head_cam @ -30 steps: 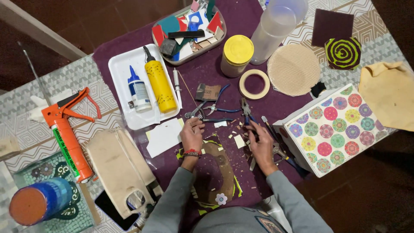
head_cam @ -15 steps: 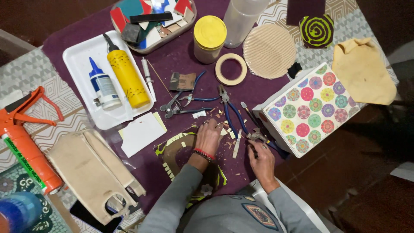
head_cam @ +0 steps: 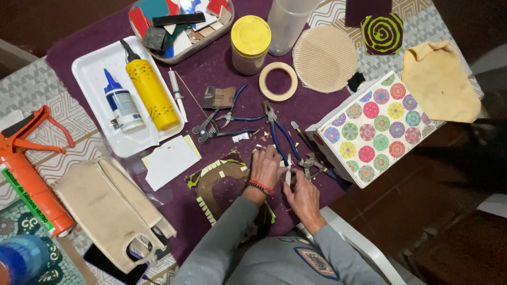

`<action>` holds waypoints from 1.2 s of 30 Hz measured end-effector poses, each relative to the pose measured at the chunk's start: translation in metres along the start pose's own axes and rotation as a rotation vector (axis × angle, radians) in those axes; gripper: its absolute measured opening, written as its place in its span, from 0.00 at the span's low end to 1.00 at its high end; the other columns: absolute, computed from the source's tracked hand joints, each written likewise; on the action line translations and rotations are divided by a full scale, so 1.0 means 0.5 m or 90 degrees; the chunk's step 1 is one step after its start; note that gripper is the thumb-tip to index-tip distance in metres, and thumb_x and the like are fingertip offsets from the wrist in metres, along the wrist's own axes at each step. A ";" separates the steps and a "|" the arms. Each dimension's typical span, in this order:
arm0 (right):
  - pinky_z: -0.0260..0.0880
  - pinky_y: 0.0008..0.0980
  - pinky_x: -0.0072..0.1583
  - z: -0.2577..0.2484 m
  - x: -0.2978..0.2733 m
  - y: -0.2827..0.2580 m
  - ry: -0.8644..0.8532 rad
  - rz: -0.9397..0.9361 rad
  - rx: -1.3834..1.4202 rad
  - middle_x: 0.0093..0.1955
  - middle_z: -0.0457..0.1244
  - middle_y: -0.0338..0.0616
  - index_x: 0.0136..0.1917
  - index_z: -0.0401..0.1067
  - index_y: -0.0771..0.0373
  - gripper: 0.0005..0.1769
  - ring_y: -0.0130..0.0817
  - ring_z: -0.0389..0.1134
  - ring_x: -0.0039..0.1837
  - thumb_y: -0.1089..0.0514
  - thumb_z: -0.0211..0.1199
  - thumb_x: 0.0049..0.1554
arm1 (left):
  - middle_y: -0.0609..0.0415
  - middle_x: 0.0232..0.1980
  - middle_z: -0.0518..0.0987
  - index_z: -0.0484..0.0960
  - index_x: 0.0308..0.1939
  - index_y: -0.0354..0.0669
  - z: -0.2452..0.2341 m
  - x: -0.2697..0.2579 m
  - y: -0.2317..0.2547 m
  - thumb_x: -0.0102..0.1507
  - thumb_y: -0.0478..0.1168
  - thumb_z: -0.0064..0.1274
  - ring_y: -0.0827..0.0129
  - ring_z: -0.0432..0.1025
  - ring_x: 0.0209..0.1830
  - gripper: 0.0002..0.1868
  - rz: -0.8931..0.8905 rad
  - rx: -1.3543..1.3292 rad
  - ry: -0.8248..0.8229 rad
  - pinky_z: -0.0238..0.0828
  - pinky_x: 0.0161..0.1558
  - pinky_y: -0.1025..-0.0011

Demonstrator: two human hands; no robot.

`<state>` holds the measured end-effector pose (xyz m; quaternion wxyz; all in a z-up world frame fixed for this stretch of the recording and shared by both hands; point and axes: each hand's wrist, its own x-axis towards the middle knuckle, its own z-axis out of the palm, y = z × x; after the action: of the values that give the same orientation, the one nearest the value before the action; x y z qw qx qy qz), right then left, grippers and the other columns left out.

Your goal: Using tile nippers to cut ceramic pieces and gluing them onto a frame to create a mosaic artwork.

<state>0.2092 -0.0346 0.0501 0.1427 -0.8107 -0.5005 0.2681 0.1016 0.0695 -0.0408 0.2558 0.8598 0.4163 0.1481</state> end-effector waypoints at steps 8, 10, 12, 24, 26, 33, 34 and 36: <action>0.75 0.51 0.43 0.037 0.013 0.093 0.050 -0.032 -0.039 0.39 0.70 0.46 0.56 0.74 0.54 0.17 0.51 0.74 0.41 0.55 0.69 0.53 | 0.60 0.43 0.67 0.86 0.37 0.52 0.038 -0.005 -0.031 0.50 0.47 0.70 0.61 0.68 0.46 0.14 0.003 0.011 -0.038 0.58 0.50 0.62; 0.75 0.49 0.42 0.039 0.013 0.099 0.056 -0.041 -0.053 0.39 0.70 0.44 0.55 0.75 0.54 0.16 0.50 0.74 0.41 0.54 0.70 0.52 | 0.61 0.42 0.66 0.85 0.35 0.53 0.033 -0.005 -0.024 0.51 0.45 0.70 0.61 0.68 0.45 0.12 0.000 -0.002 -0.038 0.58 0.50 0.62; 0.74 0.51 0.42 0.029 0.011 0.091 0.060 -0.052 -0.032 0.40 0.69 0.48 0.56 0.75 0.55 0.17 0.52 0.74 0.41 0.56 0.70 0.53 | 0.59 0.42 0.68 0.84 0.30 0.51 0.008 -0.007 -0.008 0.55 0.42 0.66 0.58 0.69 0.45 0.06 -0.027 -0.071 -0.013 0.58 0.50 0.61; 0.77 0.38 0.50 0.066 0.014 0.048 0.052 -0.374 -0.113 0.57 0.66 0.45 0.55 0.79 0.51 0.13 0.46 0.72 0.58 0.59 0.62 0.57 | 0.59 0.31 0.86 0.89 0.42 0.60 -0.049 -0.071 -0.064 0.61 0.37 0.54 0.62 0.82 0.38 0.12 -0.396 -0.253 -0.070 0.79 0.44 0.63; 0.72 0.37 0.50 0.122 0.049 0.119 0.094 -0.445 -0.148 0.55 0.64 0.43 0.56 0.78 0.49 0.15 0.44 0.69 0.56 0.60 0.59 0.57 | 0.62 0.36 0.86 0.89 0.41 0.67 0.007 -0.091 -0.072 0.60 0.38 0.54 0.59 0.81 0.42 0.13 -0.432 -0.219 -0.125 0.80 0.46 0.61; 0.63 0.33 0.50 0.102 0.095 0.140 0.173 -0.453 -0.213 0.52 0.64 0.40 0.48 0.78 0.48 0.08 0.38 0.64 0.55 0.60 0.60 0.59 | 0.52 0.46 0.86 0.89 0.43 0.66 0.030 -0.075 -0.026 0.59 0.37 0.55 0.51 0.80 0.51 0.14 -0.492 -0.201 -0.206 0.80 0.52 0.54; 0.63 0.33 0.50 0.106 0.086 0.127 0.176 -0.453 -0.215 0.52 0.64 0.40 0.48 0.78 0.48 0.08 0.38 0.64 0.55 0.60 0.60 0.59 | 0.52 0.46 0.86 0.89 0.43 0.66 0.033 -0.074 -0.028 0.59 0.37 0.55 0.51 0.80 0.51 0.14 -0.489 -0.202 -0.205 0.80 0.52 0.54; 0.63 0.37 0.51 0.113 0.066 0.100 0.119 -0.487 -0.218 0.55 0.64 0.43 0.53 0.77 0.52 0.12 0.42 0.64 0.58 0.62 0.63 0.55 | 0.52 0.46 0.86 0.89 0.42 0.64 0.040 -0.071 -0.032 0.60 0.38 0.55 0.51 0.79 0.51 0.13 -0.482 -0.171 -0.197 0.80 0.53 0.55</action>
<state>0.2253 -0.0303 -0.0307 0.1401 -0.5998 -0.7870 0.0341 0.0794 0.0434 -0.0676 0.4610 0.6174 0.6366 -0.0339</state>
